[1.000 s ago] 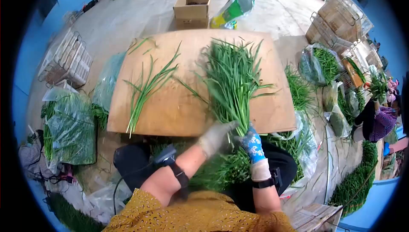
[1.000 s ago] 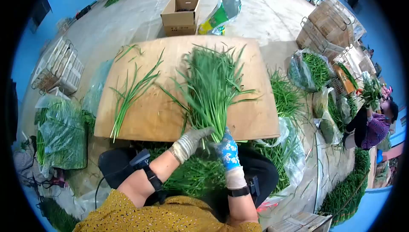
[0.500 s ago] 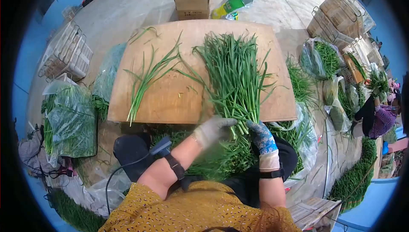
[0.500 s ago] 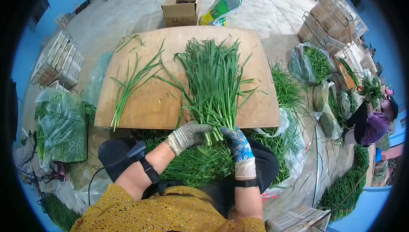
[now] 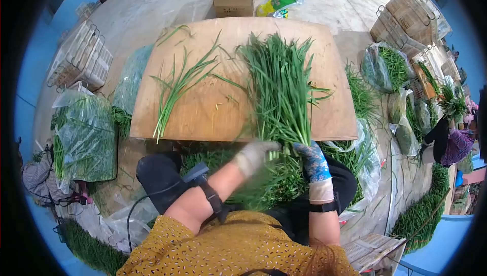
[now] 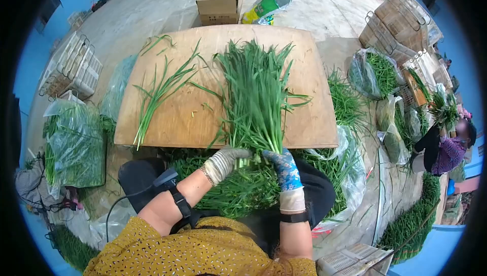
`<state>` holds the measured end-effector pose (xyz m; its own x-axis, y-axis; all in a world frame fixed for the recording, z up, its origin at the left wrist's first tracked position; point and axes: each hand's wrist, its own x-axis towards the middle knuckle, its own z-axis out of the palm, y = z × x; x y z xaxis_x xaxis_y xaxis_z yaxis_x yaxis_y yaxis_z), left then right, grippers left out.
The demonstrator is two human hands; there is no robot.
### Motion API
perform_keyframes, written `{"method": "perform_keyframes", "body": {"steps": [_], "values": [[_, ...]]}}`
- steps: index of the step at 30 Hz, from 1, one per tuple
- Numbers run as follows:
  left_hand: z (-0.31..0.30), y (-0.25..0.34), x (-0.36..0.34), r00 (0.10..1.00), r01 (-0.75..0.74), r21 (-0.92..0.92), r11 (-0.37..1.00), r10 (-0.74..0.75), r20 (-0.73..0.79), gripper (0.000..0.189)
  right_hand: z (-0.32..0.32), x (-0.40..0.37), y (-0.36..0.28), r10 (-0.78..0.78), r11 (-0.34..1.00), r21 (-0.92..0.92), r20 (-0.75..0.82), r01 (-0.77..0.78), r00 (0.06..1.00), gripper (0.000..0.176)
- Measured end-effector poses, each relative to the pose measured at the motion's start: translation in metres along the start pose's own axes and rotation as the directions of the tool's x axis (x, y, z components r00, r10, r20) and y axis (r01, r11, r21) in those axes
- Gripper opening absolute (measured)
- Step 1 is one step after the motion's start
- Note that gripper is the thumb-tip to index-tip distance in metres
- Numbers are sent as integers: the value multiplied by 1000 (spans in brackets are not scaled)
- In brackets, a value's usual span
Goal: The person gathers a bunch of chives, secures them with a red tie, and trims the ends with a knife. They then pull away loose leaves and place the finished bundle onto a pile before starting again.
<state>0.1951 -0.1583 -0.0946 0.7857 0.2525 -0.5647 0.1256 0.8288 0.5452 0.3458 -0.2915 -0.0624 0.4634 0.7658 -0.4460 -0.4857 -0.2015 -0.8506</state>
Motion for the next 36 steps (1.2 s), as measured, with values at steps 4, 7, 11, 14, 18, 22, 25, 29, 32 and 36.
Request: {"method": "perform_keyframes", "body": {"steps": [4,7,11,14,18,22,25,29,32,36], "values": [[-11,6,-15,999,8,4,1000,-8,-38,23,-15,-5,0,-25,997,71,2,24,1000,28],[-18,3,-11,996,71,-93,993,-65,66,23,-20,0,6,78,989,-129,14,-75,997,33],[-4,-18,5,994,110,-197,974,-103,48,26,0,8,36,-39,991,-131,5,39,999,47],[13,-22,12,997,12,-126,992,-2,78,15,15,-3,36,-62,996,-67,22,63,998,48],[-9,-11,0,998,6,65,998,-10,64,8,11,-4,18,-117,987,-112,33,120,993,40],[-31,26,-38,999,44,-36,998,-45,-27,12,-20,0,-28,14,999,31,37,-15,999,25],[-79,31,-47,995,81,-219,972,-66,75,15,-55,16,-63,-43,973,231,69,26,997,19],[-105,42,-71,997,47,-574,818,-4,76,28,-72,47,-94,17,822,563,126,-86,992,20],[-93,45,-86,987,13,-680,733,101,128,35,-92,96,-58,122,710,669,194,-222,973,23],[-63,51,-94,980,-36,-655,755,154,124,36,-90,96,-16,202,808,552,72,-207,977,26]]}}
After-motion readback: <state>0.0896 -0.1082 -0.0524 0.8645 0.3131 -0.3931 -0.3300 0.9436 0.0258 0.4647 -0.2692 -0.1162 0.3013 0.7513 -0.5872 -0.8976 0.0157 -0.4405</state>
